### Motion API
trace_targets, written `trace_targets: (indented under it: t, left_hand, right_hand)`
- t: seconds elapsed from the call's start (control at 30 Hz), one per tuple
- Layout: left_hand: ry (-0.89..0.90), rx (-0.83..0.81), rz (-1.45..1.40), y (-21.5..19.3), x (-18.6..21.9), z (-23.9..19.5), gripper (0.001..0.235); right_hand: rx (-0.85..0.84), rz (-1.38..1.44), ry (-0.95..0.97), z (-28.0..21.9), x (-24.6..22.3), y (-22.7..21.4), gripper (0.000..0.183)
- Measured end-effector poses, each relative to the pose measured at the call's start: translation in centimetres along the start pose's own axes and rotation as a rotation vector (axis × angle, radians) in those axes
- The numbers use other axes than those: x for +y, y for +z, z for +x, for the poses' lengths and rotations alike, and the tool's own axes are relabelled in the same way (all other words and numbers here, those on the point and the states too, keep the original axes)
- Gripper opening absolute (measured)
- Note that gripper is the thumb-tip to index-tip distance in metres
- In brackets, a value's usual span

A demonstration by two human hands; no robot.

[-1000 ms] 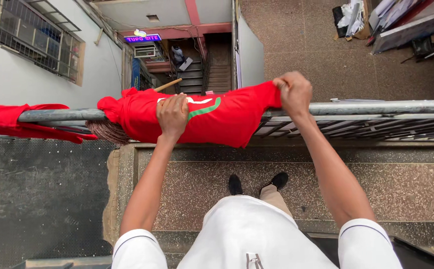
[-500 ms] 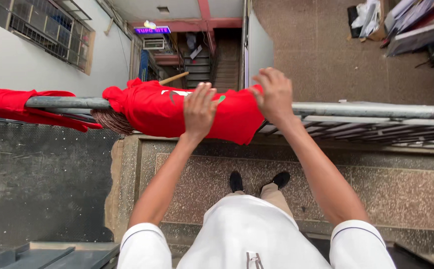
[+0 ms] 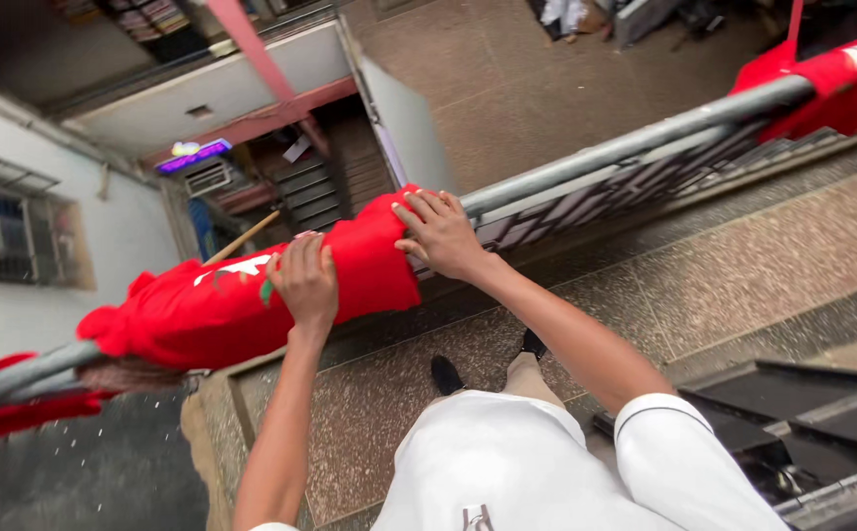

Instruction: The person repeatedly takes red t-shirts from a metal rail, unfolds them, and hangs them back on the rail. The person handles the shirts one at a time, smoothing and positioning each garment before placing it on the rail.

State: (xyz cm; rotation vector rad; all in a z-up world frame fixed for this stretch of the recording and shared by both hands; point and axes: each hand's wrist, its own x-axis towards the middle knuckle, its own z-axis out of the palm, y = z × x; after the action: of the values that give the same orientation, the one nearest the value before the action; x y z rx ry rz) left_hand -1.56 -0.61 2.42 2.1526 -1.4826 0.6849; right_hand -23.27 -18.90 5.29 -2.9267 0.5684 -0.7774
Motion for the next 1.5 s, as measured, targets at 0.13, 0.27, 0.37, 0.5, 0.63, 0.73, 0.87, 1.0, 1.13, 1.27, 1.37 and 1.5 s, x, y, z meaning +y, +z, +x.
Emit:
trace_targets:
  t: [0.13, 0.27, 0.37, 0.5, 0.63, 0.73, 0.87, 1.0, 1.13, 1.27, 1.37, 1.5]
  left_hand:
    - [0.045, -0.008, -0.130, 0.8, 6.1, 3.1, 0.025]
    - [0.133, -0.025, -0.280, 2.8, 15.0, 7.2, 0.022]
    - [0.206, -0.032, -0.407, 4.7, 23.3, 10.4, 0.021]
    - [0.322, -0.042, -0.498, 9.5, 35.0, 13.7, 0.019]
    - [0.452, -0.073, -0.633, 11.1, 46.9, 17.1, 0.019]
    - [0.591, -0.059, -0.646, 12.7, 55.0, 18.7, 0.021]
    - [0.685, -0.043, -0.708, 14.5, 63.9, 20.5, 0.024]
    - [0.713, -0.167, -0.744, 16.7, 70.3, 21.0, 0.028]
    - [0.682, -0.343, -0.877, 20.4, 74.0, 20.8, 0.032]
    - [0.689, -0.417, -0.875, 23.3, 76.7, 21.5, 0.039]
    - [0.730, -0.401, -0.849, 24.7, 77.4, 21.6, 0.040]
    - [0.689, -0.452, -0.931, 26.7, 79.0, 24.4, 0.041]
  right_hand:
    - [0.032, -0.150, 0.057, -4.0, 7.1, -2.2, 0.057]
    - [0.031, -0.189, 0.156, -8.5, 13.9, -6.7, 0.056]
    - [0.061, -0.210, 0.233, -12.6, 19.2, -10.6, 0.054]
    - [0.090, -0.271, 0.363, -18.5, 27.0, -16.0, 0.060]
    - [0.168, -0.244, 0.538, -24.8, 34.5, -20.1, 0.060]
    - [0.199, -0.240, 0.629, -29.8, 39.7, -22.1, 0.062]
    - [0.244, -0.127, 0.821, -33.1, 44.4, -25.1, 0.059]
    - [0.287, 0.014, 1.038, -33.9, 47.9, -27.1, 0.059]
    - [0.330, 0.079, 1.183, -35.6, 53.6, -24.3, 0.060]
    - [0.295, 0.055, 1.300, -34.9, 57.8, -23.1, 0.069]
    - [0.214, 0.052, 1.389, -33.7, 58.7, -21.8, 0.077]
    - [0.109, -0.013, 1.461, -31.7, 62.7, -21.0, 0.079]
